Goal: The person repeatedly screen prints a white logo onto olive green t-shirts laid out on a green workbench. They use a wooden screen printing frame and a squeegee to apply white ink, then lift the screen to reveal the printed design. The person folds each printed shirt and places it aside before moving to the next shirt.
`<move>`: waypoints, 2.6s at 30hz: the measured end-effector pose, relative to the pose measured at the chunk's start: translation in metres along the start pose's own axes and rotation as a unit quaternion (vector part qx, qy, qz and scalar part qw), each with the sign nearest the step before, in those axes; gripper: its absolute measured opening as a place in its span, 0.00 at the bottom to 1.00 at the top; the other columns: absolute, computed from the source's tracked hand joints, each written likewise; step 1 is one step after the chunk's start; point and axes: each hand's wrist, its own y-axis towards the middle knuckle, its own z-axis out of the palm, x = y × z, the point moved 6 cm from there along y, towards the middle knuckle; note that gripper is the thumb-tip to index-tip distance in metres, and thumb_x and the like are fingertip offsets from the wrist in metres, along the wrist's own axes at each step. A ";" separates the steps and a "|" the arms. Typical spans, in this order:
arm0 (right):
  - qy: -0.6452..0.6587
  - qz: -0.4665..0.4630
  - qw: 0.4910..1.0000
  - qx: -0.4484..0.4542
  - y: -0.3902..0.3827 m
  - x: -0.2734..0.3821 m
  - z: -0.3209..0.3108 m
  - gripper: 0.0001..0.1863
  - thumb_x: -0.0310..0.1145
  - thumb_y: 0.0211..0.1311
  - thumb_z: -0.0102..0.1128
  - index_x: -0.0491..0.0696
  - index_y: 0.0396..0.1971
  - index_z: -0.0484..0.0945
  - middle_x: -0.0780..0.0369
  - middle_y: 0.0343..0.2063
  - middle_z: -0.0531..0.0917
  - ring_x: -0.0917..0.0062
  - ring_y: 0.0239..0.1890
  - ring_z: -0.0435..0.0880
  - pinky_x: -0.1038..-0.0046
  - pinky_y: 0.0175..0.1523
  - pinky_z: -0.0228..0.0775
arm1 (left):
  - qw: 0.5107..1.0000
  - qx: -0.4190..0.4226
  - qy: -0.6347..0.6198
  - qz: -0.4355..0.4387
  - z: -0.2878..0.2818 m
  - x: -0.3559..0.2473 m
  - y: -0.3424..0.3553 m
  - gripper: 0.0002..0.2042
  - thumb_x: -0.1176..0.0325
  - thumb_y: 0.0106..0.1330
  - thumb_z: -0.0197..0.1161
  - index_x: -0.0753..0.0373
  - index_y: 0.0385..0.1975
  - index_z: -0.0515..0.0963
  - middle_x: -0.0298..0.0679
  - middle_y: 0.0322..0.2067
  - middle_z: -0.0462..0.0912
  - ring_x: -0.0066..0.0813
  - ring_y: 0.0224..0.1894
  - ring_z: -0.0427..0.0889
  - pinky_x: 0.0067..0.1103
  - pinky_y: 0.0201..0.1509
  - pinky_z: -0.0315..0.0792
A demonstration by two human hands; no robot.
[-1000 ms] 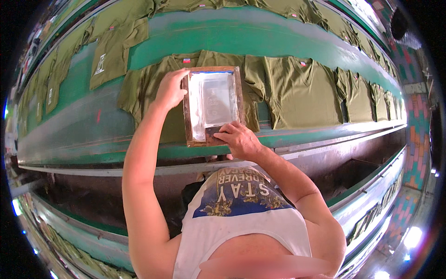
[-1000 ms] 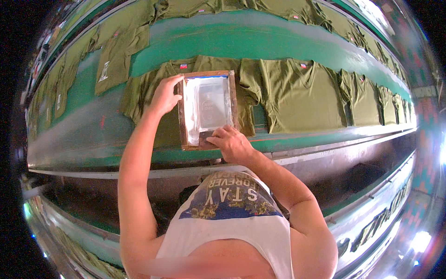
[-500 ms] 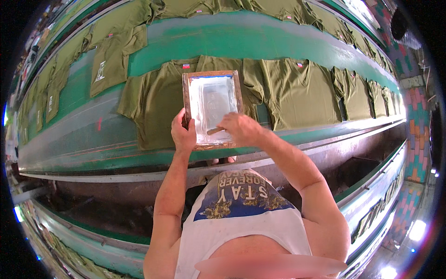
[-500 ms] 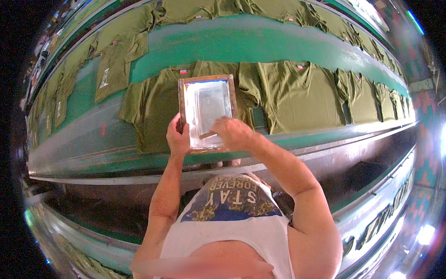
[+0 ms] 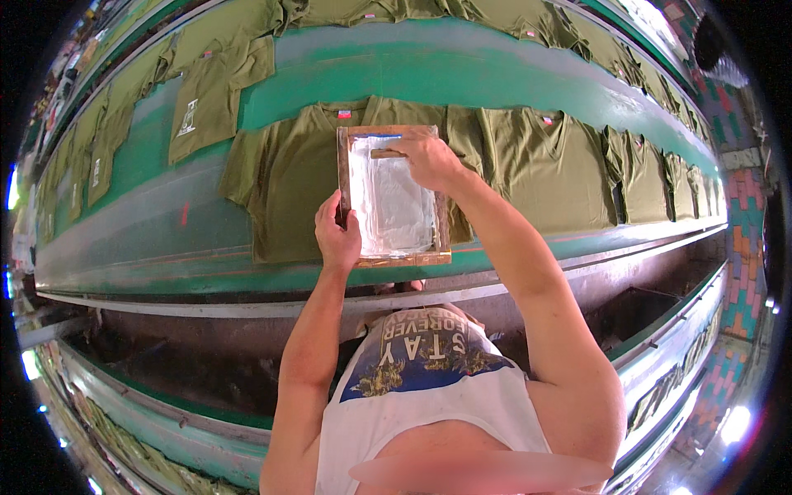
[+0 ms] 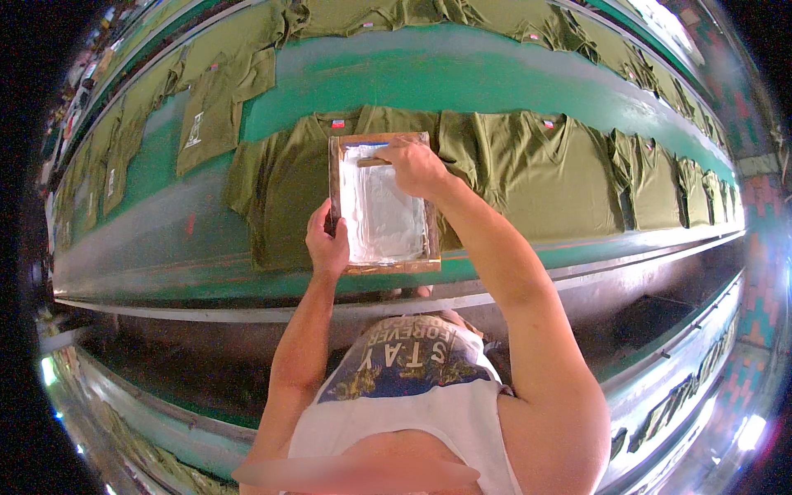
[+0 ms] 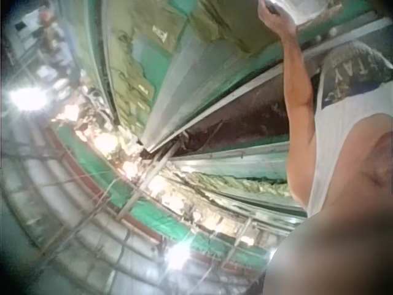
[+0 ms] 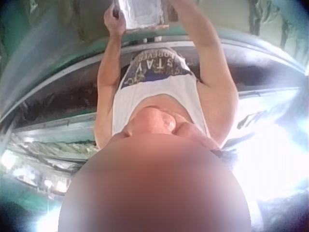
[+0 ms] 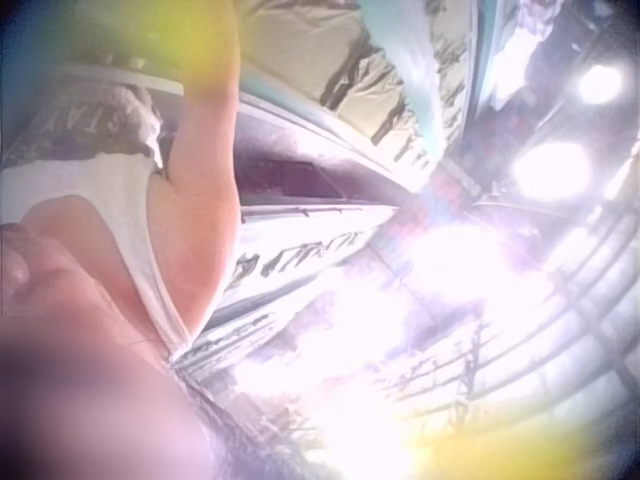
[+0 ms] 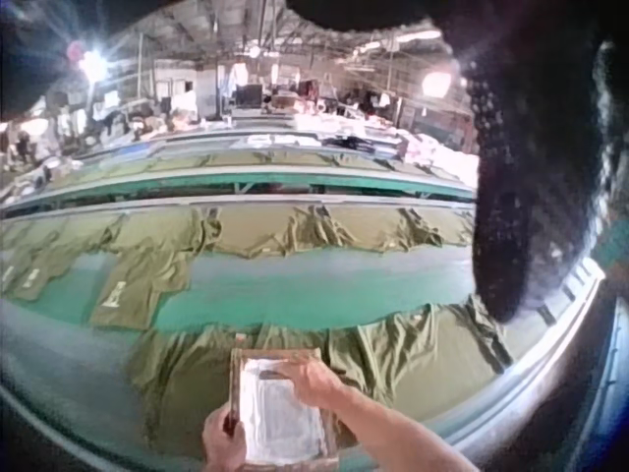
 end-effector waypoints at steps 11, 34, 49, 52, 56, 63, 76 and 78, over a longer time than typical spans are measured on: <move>-0.009 -0.058 0.997 0.054 -0.132 0.090 0.025 0.31 0.31 0.55 0.79 0.48 0.62 0.87 0.56 0.54 0.87 0.57 0.60 0.85 0.55 0.70 0.79 | 1.000 0.006 0.010 0.024 -0.001 -0.008 0.000 0.27 0.75 0.70 0.70 0.69 0.70 0.79 0.57 0.63 0.84 0.57 0.67 0.80 0.44 0.73 0.76; 0.396 0.298 0.856 -0.144 -0.205 -0.012 0.030 0.33 0.34 0.76 0.75 0.38 0.75 0.76 0.52 0.63 0.86 0.69 0.63 0.85 0.64 0.70 0.79 | 0.980 -0.052 -0.006 0.193 -0.022 -0.039 -0.028 0.24 0.80 0.69 0.69 0.65 0.66 0.83 0.57 0.63 0.81 0.59 0.65 0.80 0.44 0.71 0.76; 0.523 0.239 0.778 -0.252 -0.346 -0.156 -0.110 0.35 0.31 0.76 0.71 0.43 0.79 0.73 0.65 0.64 0.78 0.79 0.58 0.79 0.71 0.64 0.77 | 0.984 -0.030 -0.121 0.131 0.178 -0.201 -0.074 0.20 0.78 0.74 0.70 0.68 0.65 0.82 0.47 0.63 0.81 0.38 0.61 0.85 0.31 0.60 0.83; 0.479 0.274 0.779 -0.296 -0.416 -0.218 -0.152 0.34 0.30 0.77 0.69 0.43 0.80 0.73 0.61 0.66 0.81 0.79 0.61 0.79 0.72 0.69 0.74 | 0.977 0.005 -0.188 0.104 0.269 -0.246 -0.105 0.21 0.81 0.71 0.70 0.67 0.64 0.83 0.46 0.66 0.80 0.39 0.68 0.82 0.31 0.70 0.80; 0.469 0.309 0.744 -0.362 -0.498 -0.282 -0.206 0.31 0.27 0.78 0.65 0.40 0.78 0.74 0.57 0.68 0.84 0.75 0.68 0.81 0.70 0.74 0.70 | 0.974 0.043 -0.186 0.119 0.372 -0.306 -0.138 0.25 0.81 0.68 0.70 0.63 0.66 0.83 0.49 0.70 0.80 0.42 0.71 0.81 0.34 0.74 0.77; 0.496 0.282 0.743 -0.350 -0.541 -0.341 -0.241 0.30 0.32 0.79 0.68 0.39 0.76 0.76 0.58 0.64 0.87 0.74 0.64 0.84 0.68 0.74 0.72 | 0.981 0.074 -0.174 0.050 0.450 -0.322 -0.170 0.23 0.82 0.63 0.69 0.61 0.59 0.87 0.52 0.72 0.78 0.50 0.70 0.80 0.36 0.72 0.79; 0.321 0.268 0.863 -0.282 -0.503 -0.371 -0.219 0.32 0.43 0.74 0.74 0.39 0.70 0.80 0.54 0.61 0.83 0.66 0.63 0.83 0.65 0.70 0.75 | 0.980 0.025 -0.198 -0.013 0.448 -0.272 -0.156 0.10 0.81 0.65 0.74 0.64 0.45 0.89 0.50 0.70 0.84 0.35 0.63 0.87 0.28 0.59 0.84; 0.296 0.270 0.875 -0.273 -0.502 -0.372 -0.222 0.33 0.44 0.72 0.75 0.39 0.69 0.81 0.51 0.63 0.83 0.61 0.65 0.84 0.63 0.71 0.75 | 0.981 0.024 -0.191 -0.006 0.448 -0.274 -0.155 0.10 0.81 0.65 0.74 0.63 0.45 0.89 0.51 0.70 0.84 0.35 0.62 0.88 0.27 0.59 0.84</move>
